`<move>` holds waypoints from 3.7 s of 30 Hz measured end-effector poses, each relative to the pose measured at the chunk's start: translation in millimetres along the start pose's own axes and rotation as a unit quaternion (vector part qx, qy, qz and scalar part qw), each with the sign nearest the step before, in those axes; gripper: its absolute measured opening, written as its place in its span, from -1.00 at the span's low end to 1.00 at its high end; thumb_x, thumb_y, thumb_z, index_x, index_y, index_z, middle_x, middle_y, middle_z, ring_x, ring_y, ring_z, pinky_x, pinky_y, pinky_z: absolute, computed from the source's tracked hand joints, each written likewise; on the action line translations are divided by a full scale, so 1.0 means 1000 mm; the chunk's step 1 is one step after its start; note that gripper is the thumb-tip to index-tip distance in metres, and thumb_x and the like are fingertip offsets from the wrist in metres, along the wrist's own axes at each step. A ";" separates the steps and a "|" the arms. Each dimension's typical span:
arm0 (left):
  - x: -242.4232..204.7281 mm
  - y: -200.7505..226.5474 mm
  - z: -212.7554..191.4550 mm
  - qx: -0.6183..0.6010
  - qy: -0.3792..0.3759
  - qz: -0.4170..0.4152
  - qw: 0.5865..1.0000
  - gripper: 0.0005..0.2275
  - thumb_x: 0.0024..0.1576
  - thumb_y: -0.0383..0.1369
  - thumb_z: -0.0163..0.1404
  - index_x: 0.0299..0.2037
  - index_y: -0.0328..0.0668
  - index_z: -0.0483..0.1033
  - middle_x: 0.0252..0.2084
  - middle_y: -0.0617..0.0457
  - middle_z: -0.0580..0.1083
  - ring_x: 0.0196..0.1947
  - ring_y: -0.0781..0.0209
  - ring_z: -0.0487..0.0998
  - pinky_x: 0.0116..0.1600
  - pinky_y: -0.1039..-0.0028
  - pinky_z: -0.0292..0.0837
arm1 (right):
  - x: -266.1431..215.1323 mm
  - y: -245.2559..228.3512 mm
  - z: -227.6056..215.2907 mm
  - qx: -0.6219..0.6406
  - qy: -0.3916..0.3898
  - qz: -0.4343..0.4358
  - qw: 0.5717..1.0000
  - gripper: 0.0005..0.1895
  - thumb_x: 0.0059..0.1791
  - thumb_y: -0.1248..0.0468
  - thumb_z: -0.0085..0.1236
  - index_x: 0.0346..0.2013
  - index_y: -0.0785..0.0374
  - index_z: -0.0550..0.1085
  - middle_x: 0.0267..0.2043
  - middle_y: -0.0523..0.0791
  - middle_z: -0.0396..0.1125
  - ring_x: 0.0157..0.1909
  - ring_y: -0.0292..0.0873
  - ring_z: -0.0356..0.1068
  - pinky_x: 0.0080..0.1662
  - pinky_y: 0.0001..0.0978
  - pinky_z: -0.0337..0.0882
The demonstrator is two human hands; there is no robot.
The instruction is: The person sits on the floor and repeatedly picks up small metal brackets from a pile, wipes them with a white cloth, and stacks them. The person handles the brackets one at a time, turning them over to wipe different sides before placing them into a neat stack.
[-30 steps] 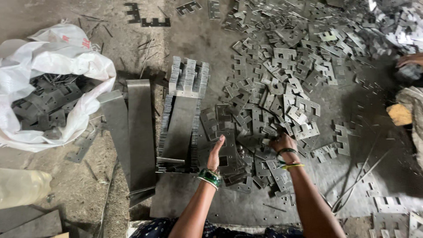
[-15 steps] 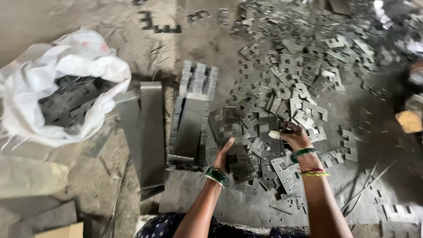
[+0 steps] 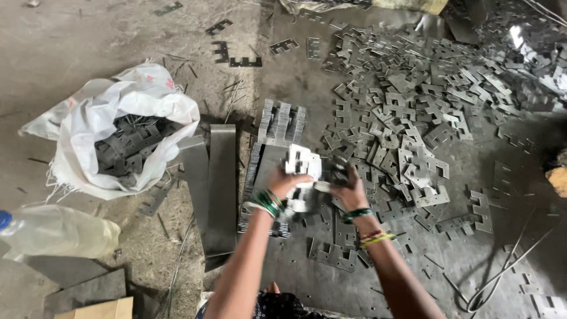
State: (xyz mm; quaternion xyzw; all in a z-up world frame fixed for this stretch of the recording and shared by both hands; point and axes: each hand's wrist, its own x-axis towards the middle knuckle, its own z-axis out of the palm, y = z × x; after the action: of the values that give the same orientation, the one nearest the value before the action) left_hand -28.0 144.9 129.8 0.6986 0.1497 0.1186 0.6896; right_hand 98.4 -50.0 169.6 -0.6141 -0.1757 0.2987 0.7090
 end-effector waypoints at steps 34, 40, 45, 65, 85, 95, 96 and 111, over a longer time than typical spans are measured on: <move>-0.068 -0.017 -0.100 -0.176 0.264 -0.081 0.945 -0.12 0.06 0.41 -0.66 0.41 0.08 0.26 0.19 -0.03 0.51 0.44 0.04 0.24 0.50 -0.01 -0.41 | -0.016 0.081 0.129 -0.471 -0.166 -0.154 0.853 0.00 -0.30 0.29 0.28 0.42 0.14 0.12 0.44 0.21 -0.08 0.36 0.26 0.12 0.25 -0.02 0.36; -0.070 -0.004 -0.097 -0.081 0.236 -0.052 0.967 -0.23 0.15 0.29 -0.56 0.46 0.03 0.05 0.37 -0.09 0.35 0.47 0.05 0.13 0.48 0.01 -0.30 | -0.028 0.060 0.134 -0.609 -0.153 -0.249 0.737 -0.24 -0.17 -0.05 0.37 0.25 0.06 0.33 0.19 0.02 0.17 0.21 0.19 0.17 0.25 0.17 0.11; -0.070 -0.010 -0.074 0.224 0.331 0.073 0.914 -0.35 0.27 0.07 -0.12 0.43 -0.24 0.16 0.52 -0.26 0.12 0.53 -0.21 0.04 0.53 0.04 -0.02 | 0.034 0.036 0.153 -0.652 -0.044 -0.252 0.714 -0.26 -0.15 -0.10 0.30 0.28 -0.01 0.33 0.29 0.09 0.12 0.33 0.24 0.06 0.32 0.49 -0.13; -0.039 -0.050 0.120 0.624 -0.105 -0.007 0.774 -0.74 0.11 -0.33 0.11 -0.05 -0.31 0.52 -0.02 -0.24 0.49 0.01 -0.16 0.52 -0.01 0.14 0.50 | -0.024 0.097 -0.124 -0.729 -0.086 -0.085 0.674 -0.36 -0.15 0.20 0.15 0.22 0.24 0.28 0.10 0.11 0.35 -0.02 0.21 0.44 -0.08 0.04 0.49; -0.041 -0.029 0.138 0.309 0.108 -0.120 0.937 -0.47 -0.05 -0.07 0.37 0.02 -0.17 0.50 0.04 -0.16 0.58 0.04 -0.02 0.59 0.08 0.18 0.48 | -0.155 0.043 -0.224 0.052 0.143 0.212 0.965 -0.30 -0.23 0.37 0.37 0.21 0.23 0.40 -0.06 -0.08 0.52 -0.19 -0.16 0.53 -0.19 -0.32 0.58; -0.114 -0.045 0.135 -0.253 -0.149 -0.204 0.934 -0.48 0.08 -0.29 0.20 0.26 -0.28 0.41 0.15 -0.10 0.50 0.15 0.05 0.50 0.20 0.21 0.41 | -0.167 -0.005 -0.191 -0.145 -0.076 0.103 0.981 -0.25 -0.12 0.16 0.33 0.31 0.24 0.27 0.13 0.00 0.44 0.10 -0.09 0.45 -0.02 -0.20 0.57; -0.113 -0.054 0.126 -0.264 -0.155 -0.300 0.904 -0.48 0.09 -0.25 0.15 0.26 -0.26 0.41 0.17 -0.10 0.49 0.16 0.03 0.49 0.21 0.19 0.39 | -0.170 -0.015 -0.192 -0.263 -0.116 0.079 0.954 -0.21 -0.13 0.18 0.31 0.36 0.22 0.22 0.25 0.01 0.31 0.20 -0.05 0.35 0.09 -0.15 0.46; -0.068 -0.066 0.149 0.012 -0.027 -0.154 0.988 -0.50 0.34 0.01 -0.21 0.32 -0.16 0.35 0.34 -0.01 0.37 0.38 0.09 0.30 0.40 0.31 0.07 | -0.126 -0.001 -0.154 -0.460 0.037 -0.128 0.878 -0.36 -0.22 0.31 0.38 0.11 0.41 0.37 0.04 0.21 0.38 -0.02 0.13 0.42 -0.01 -0.04 0.46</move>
State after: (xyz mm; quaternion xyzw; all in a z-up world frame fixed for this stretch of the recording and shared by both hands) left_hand -39.1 -18.5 63.7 0.6784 0.2381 -0.0092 0.6950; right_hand 97.2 -248.4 157.1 -0.8536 -0.3442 0.0684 0.3850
